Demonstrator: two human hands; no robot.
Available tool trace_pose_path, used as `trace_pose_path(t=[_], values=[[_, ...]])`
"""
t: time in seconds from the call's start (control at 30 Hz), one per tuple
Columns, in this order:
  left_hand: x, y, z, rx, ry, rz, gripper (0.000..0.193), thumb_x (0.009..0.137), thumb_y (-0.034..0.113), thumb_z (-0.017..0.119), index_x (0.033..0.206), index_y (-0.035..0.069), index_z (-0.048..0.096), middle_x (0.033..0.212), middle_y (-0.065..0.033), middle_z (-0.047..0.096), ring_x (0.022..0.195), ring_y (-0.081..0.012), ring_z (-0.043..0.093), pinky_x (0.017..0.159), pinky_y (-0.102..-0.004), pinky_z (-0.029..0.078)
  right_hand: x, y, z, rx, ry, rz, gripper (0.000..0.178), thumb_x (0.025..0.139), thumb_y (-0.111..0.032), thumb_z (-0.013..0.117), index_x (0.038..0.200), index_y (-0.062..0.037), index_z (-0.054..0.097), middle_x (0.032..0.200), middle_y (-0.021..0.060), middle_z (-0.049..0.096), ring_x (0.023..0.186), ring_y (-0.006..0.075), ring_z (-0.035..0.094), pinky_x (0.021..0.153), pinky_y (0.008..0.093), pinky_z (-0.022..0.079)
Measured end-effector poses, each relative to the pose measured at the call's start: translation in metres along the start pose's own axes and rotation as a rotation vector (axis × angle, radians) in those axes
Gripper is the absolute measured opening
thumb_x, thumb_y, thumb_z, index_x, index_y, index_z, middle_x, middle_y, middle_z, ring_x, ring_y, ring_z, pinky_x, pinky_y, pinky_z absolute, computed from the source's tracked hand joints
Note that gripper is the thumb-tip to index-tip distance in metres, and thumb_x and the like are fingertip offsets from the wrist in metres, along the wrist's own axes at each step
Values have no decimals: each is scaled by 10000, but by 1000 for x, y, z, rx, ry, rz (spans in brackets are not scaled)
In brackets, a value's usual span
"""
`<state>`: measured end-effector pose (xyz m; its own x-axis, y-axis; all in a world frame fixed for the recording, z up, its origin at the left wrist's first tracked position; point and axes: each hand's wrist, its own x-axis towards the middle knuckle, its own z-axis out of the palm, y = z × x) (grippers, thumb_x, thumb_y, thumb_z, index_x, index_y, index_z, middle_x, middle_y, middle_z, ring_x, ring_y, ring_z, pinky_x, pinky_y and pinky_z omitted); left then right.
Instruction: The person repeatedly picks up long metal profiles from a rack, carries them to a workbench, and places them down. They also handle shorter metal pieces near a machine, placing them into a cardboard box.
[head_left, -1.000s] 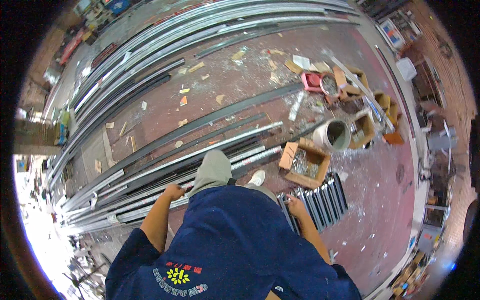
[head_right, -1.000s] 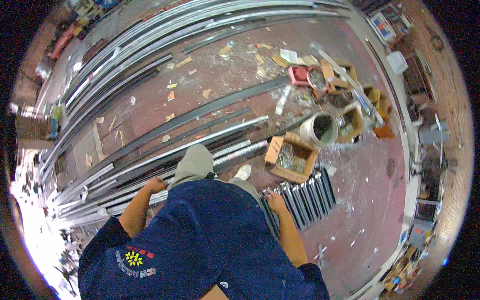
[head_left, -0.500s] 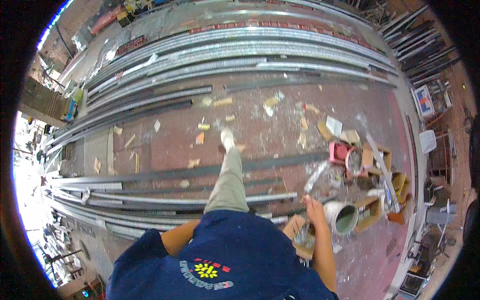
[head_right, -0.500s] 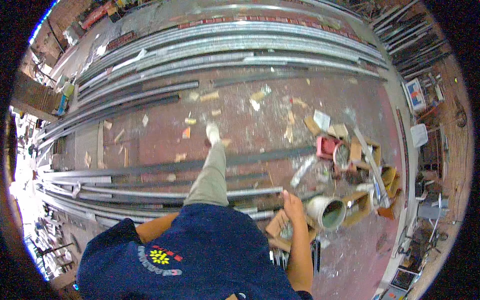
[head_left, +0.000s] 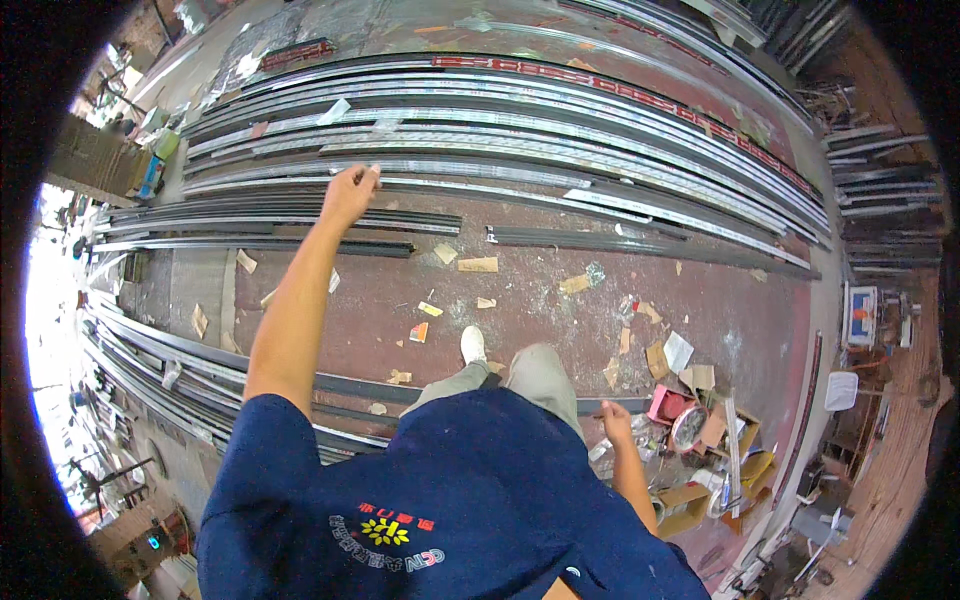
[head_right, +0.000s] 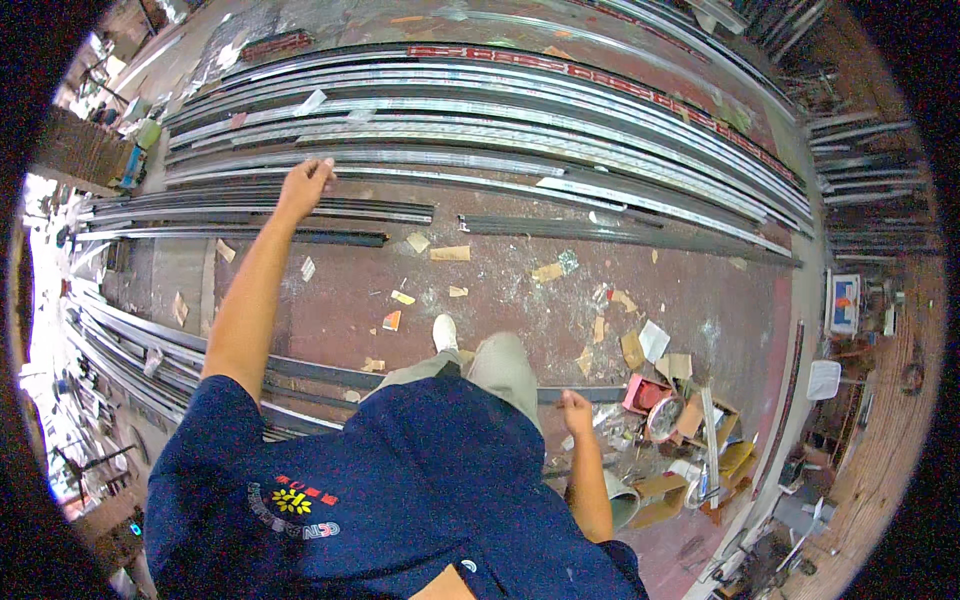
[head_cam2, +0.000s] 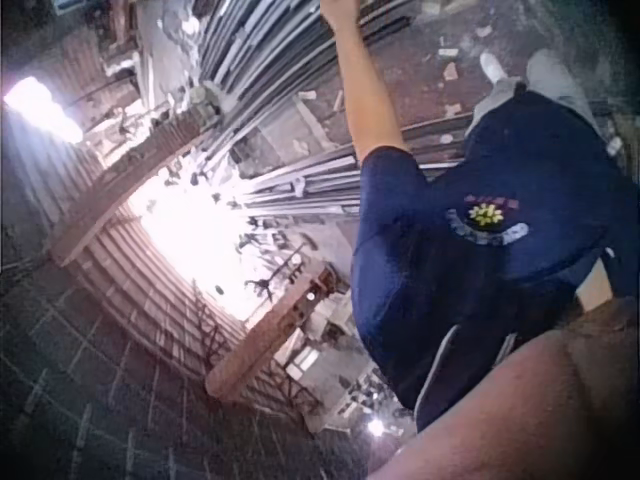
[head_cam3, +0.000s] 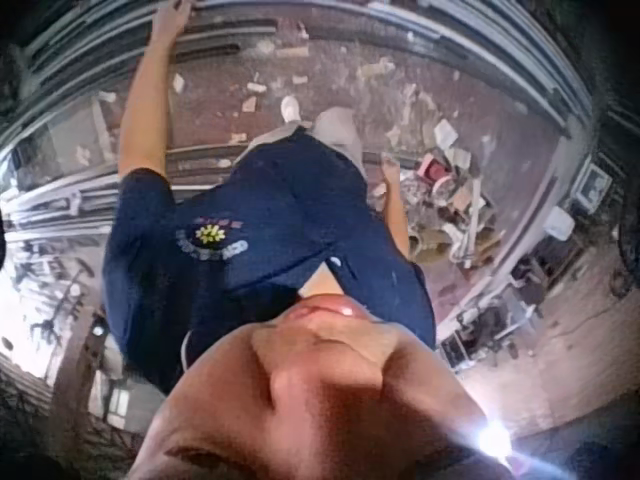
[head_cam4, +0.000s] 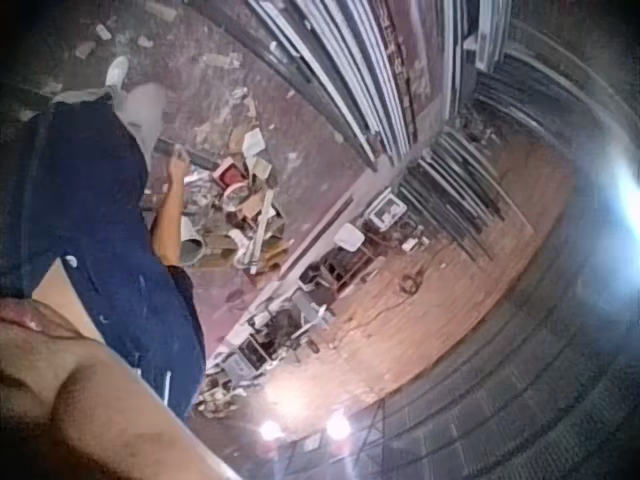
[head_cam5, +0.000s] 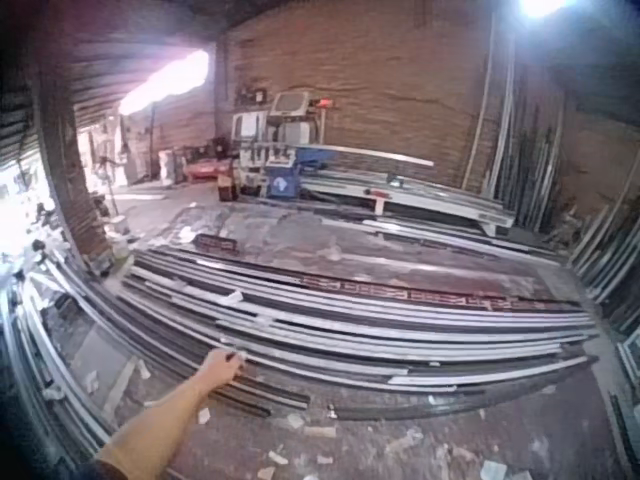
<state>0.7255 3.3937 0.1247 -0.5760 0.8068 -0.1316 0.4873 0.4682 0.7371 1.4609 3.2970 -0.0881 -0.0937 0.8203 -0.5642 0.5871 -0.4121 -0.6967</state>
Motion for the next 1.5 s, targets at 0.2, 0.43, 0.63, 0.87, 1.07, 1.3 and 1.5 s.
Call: trace_pose_path(t=[0.2, 0.43, 0.63, 0.87, 1.07, 1.3, 1.5], values=[[32, -126, 11, 351, -79, -62, 607, 952, 527, 418, 954, -23, 673, 989, -262, 664, 984, -424, 626, 861, -478, 470, 152, -70, 22, -432, -109, -177, 341, 961, -294, 516, 1105, -30, 677, 788, 121, 676, 709, 185, 612, 678, 354, 488], [-173, -212, 107, 491, -659, -682, 540, 934, 452, 465, 1120, -20, 649, 1119, -281, 628, 1069, -394, 614, 921, -474, 483, 318, -219, 15, -606, -503, 15, 359, 884, -68, 523, 1227, -45, 628, 819, 161, 686, 836, 206, 685, 771, 326, 529], [-186, -155, 140, 70, -548, -854, 471, 885, 380, 527, 1098, -18, 661, 1108, -277, 635, 1045, -391, 626, 907, -457, 492, 512, -273, -26, -437, -334, -174, 365, 849, -97, 569, 1203, -38, 634, 789, 85, 675, 735, 178, 654, 693, 324, 531], [-61, -216, 178, -298, -233, -583, 403, 828, 297, 601, 1072, -15, 675, 1094, -272, 643, 1017, -387, 641, 891, -436, 504, 587, -520, 83, -254, -202, -287, 469, 959, -385, 535, 1154, 33, 618, 845, 123, 716, 758, 182, 672, 704, 311, 531], [122, -260, 99, 42, -464, -744, 379, 791, 350, 655, 1031, 62, 711, 1030, -187, 692, 944, -356, 667, 828, -399, 520, 582, -693, 261, -360, -547, -511, 478, 991, -387, 485, 1258, 1, 567, 985, 132, 701, 928, 191, 662, 822, 326, 505], [275, -361, -8, -201, -306, -728, 401, 796, 405, 651, 1015, 74, 712, 983, -156, 705, 920, -331, 671, 836, -390, 524, 623, -811, 394, -652, -597, -502, 445, 975, -426, 500, 1188, -59, 634, 940, 89, 706, 898, 192, 663, 812, 333, 499], [380, -377, -160, -260, -33, -804, 391, 836, 379, 631, 1007, 37, 710, 954, -170, 706, 899, -313, 680, 815, -381, 516, 667, -843, 433, -991, -522, -388, 436, 934, -441, 545, 1047, -44, 687, 847, 92, 713, 805, 186, 665, 740, 351, 511]])
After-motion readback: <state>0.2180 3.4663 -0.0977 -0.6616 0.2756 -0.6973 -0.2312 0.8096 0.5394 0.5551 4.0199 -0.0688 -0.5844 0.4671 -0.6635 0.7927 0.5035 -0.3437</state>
